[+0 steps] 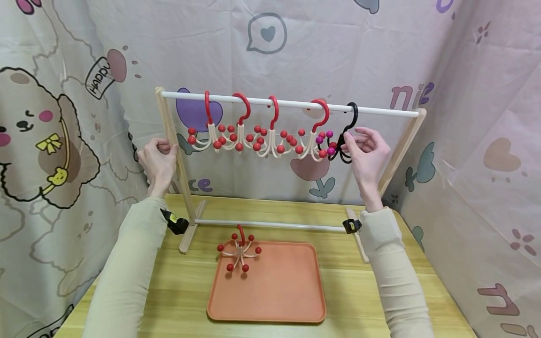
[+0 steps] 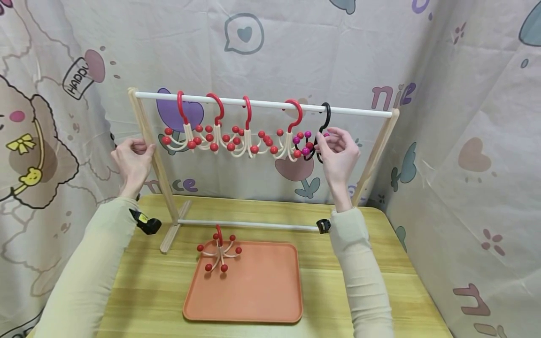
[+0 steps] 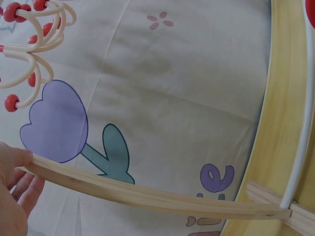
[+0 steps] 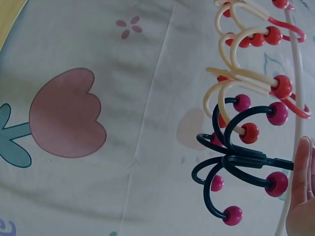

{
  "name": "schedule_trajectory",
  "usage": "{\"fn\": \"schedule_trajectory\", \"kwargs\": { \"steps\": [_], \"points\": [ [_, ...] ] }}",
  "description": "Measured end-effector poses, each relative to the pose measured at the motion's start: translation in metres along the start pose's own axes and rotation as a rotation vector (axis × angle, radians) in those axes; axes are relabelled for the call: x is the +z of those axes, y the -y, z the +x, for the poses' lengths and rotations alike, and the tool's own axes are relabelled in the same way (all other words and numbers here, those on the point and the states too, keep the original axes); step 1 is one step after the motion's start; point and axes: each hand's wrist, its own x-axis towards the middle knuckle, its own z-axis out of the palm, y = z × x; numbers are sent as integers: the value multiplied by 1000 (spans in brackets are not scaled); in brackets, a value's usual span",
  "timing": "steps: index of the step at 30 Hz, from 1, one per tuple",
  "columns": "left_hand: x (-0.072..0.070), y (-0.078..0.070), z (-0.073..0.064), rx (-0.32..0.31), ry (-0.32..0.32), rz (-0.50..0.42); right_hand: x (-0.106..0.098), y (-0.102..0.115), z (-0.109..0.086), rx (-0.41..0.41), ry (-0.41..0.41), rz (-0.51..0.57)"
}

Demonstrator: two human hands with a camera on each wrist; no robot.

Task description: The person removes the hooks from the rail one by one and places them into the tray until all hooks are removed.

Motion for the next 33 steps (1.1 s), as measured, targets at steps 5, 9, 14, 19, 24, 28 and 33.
{"fn": "schedule_trajectory", "kwargs": {
  "steps": [5, 9, 14, 19, 24, 28, 33],
  "points": [
    [0, -1, 0, -18, 11, 3, 1, 0, 8, 20, -1, -51],
    [0, -2, 0, -20, 6, 7, 3, 0, 16, 42, 18, -47],
    [1, -2, 0, -32, 2, 21, 4, 0, 24, 60, 28, -51],
    [1, -2, 0, -44, 1, 26, 5, -1, 28, 93, 36, -51],
    [-1, -2, -1, -46, 16, 19, 5, -3, 31, 96, 46, -33],
    [-1, -3, 0, -60, 25, 22, 5, -4, 33, 84, 39, -28],
    [-1, -2, 1, -51, 11, 19, 5, -5, 34, 74, 30, -30]
  ]
}}
